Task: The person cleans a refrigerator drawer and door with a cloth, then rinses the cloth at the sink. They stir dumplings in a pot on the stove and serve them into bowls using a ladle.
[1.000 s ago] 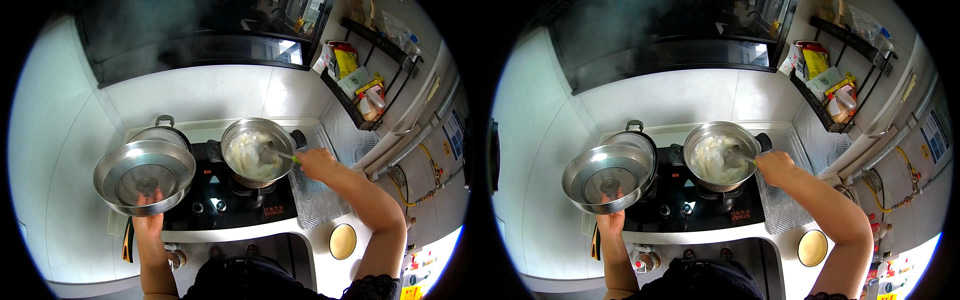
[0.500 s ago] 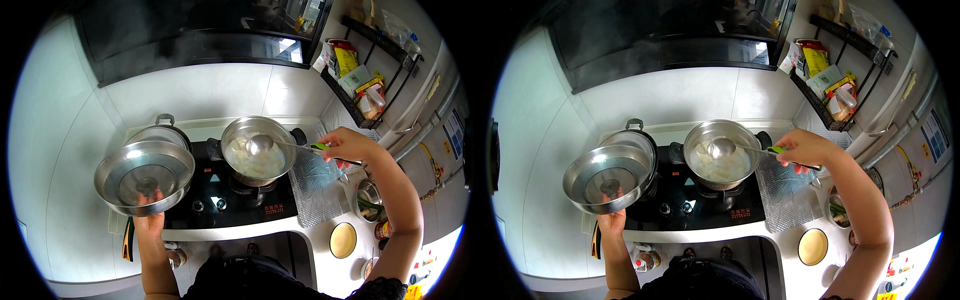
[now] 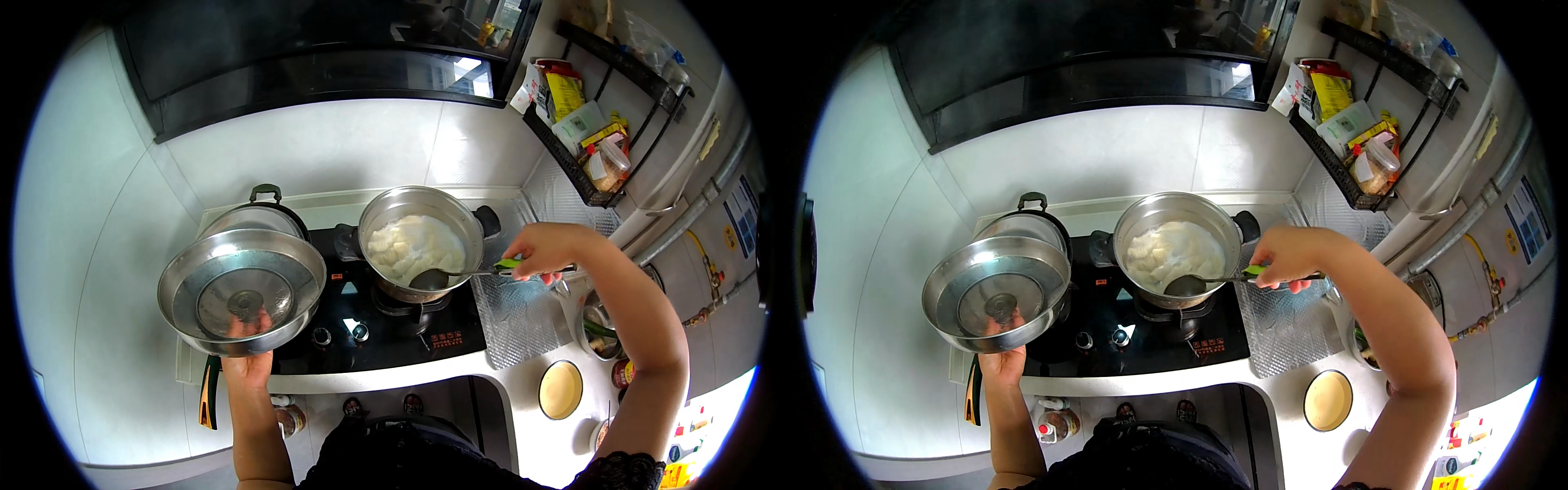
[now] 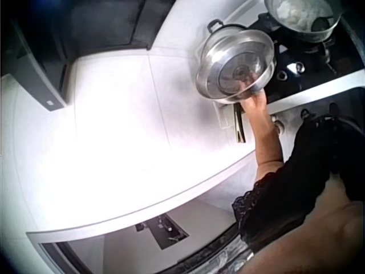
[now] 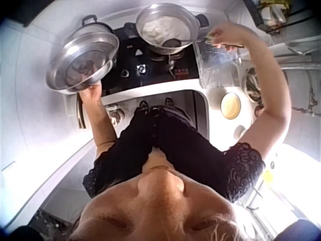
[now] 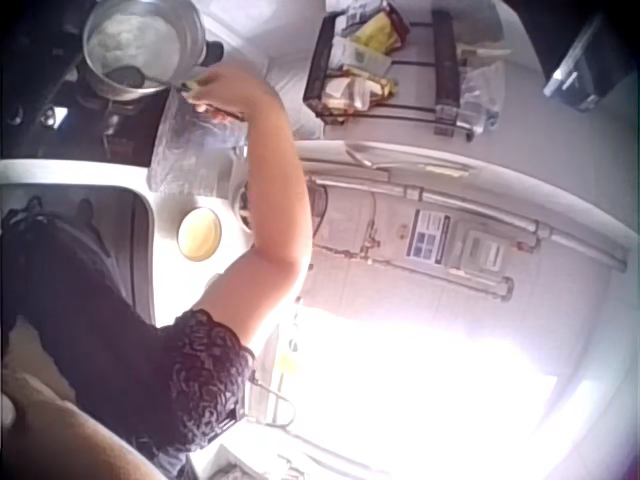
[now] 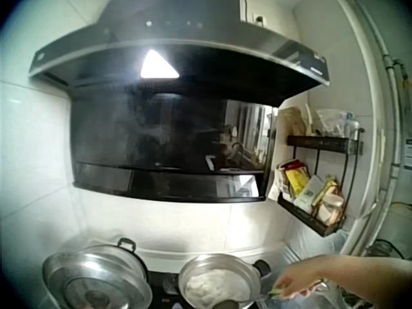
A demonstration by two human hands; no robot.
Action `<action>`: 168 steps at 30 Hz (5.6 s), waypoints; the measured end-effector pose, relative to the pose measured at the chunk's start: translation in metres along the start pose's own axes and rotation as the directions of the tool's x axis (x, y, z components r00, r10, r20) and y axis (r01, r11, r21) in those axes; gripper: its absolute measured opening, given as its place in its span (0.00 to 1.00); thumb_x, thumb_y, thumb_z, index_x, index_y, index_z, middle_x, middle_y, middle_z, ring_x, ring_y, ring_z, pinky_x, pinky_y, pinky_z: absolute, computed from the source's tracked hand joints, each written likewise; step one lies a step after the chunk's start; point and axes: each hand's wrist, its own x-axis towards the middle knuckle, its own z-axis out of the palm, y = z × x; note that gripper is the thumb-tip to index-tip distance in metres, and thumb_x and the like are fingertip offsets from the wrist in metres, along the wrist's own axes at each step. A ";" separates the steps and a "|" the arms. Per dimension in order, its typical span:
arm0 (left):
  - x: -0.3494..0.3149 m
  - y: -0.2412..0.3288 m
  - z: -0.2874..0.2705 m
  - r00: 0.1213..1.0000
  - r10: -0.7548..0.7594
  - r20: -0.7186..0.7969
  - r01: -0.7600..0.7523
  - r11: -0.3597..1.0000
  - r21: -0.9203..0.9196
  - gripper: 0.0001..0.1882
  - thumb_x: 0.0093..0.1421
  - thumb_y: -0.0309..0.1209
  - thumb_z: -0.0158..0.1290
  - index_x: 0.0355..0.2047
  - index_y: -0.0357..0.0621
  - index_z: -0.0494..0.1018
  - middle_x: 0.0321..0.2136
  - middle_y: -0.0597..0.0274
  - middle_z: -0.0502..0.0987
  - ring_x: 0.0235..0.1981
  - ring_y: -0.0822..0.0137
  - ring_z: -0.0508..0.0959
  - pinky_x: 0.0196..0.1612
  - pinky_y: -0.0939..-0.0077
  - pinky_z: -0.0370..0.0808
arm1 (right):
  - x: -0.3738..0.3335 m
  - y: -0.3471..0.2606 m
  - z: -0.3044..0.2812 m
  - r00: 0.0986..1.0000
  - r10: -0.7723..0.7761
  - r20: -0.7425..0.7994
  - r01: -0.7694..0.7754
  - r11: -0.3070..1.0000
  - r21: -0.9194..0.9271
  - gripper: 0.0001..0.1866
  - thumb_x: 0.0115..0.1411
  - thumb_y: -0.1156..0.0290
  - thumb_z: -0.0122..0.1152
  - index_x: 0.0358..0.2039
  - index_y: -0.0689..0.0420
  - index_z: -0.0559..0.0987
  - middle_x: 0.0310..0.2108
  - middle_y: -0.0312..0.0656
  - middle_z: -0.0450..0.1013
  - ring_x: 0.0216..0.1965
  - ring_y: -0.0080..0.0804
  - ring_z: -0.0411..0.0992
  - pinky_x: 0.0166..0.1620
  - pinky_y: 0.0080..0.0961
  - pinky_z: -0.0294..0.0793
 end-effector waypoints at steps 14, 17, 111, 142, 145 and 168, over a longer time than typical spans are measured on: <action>0.002 0.000 -0.007 0.999 0.022 -0.024 -0.021 0.999 0.041 0.23 0.56 0.24 0.56 0.51 0.39 0.63 0.47 0.51 0.69 0.47 0.55 0.71 0.50 0.62 0.74 | 0.067 0.036 0.073 0.874 -0.275 -0.400 0.228 0.960 -0.161 0.20 0.53 0.62 0.60 0.46 0.54 0.76 0.37 0.51 0.75 0.41 0.50 0.73 0.47 0.39 0.70; 0.001 -0.005 0.002 1.000 -0.025 -0.003 0.025 0.999 0.020 0.22 0.56 0.24 0.56 0.50 0.38 0.65 0.46 0.51 0.70 0.47 0.56 0.71 0.50 0.62 0.73 | 0.082 0.044 0.094 0.768 -0.273 -0.579 0.243 0.961 -0.131 0.20 0.53 0.63 0.60 0.46 0.56 0.75 0.37 0.54 0.75 0.42 0.51 0.72 0.47 0.41 0.70; -0.017 0.018 -0.023 0.997 0.075 -0.036 -0.074 0.997 0.020 0.20 0.56 0.25 0.56 0.49 0.37 0.66 0.46 0.52 0.72 0.48 0.54 0.73 0.50 0.61 0.73 | 0.089 0.011 0.115 0.853 -0.094 -0.514 0.517 0.292 0.805 0.32 0.53 0.54 0.65 0.55 0.55 0.67 0.36 0.40 0.72 0.29 0.23 0.72 0.26 0.21 0.73; 0.001 0.001 -0.025 0.998 -0.022 0.051 0.019 0.998 0.051 0.22 0.58 0.26 0.55 0.51 0.34 0.64 0.49 0.49 0.70 0.50 0.53 0.71 0.53 0.61 0.71 | 0.056 0.053 0.161 0.484 0.256 -0.837 0.804 0.248 0.541 0.11 0.59 0.72 0.56 0.39 0.64 0.78 0.23 0.41 0.74 0.19 0.20 0.69 0.24 0.17 0.71; 0.002 -0.001 -0.024 0.998 -0.048 0.039 0.047 0.999 0.017 0.22 0.57 0.25 0.55 0.51 0.34 0.64 0.50 0.48 0.69 0.50 0.53 0.71 0.53 0.61 0.71 | 0.052 0.052 0.162 0.472 0.232 -0.851 0.802 0.289 0.523 0.11 0.59 0.73 0.55 0.39 0.64 0.77 0.24 0.41 0.74 0.20 0.21 0.69 0.25 0.17 0.72; 0.017 0.035 0.000 0.980 0.178 -0.089 -0.172 0.983 0.070 0.17 0.59 0.25 0.52 0.49 0.35 0.67 0.47 0.51 0.72 0.47 0.55 0.73 0.51 0.58 0.74 | 0.039 0.040 0.165 -0.036 -0.693 -0.720 0.400 0.651 -0.646 0.20 0.38 0.79 0.65 0.37 0.57 0.78 0.24 0.41 0.68 0.20 0.35 0.70 0.23 0.27 0.72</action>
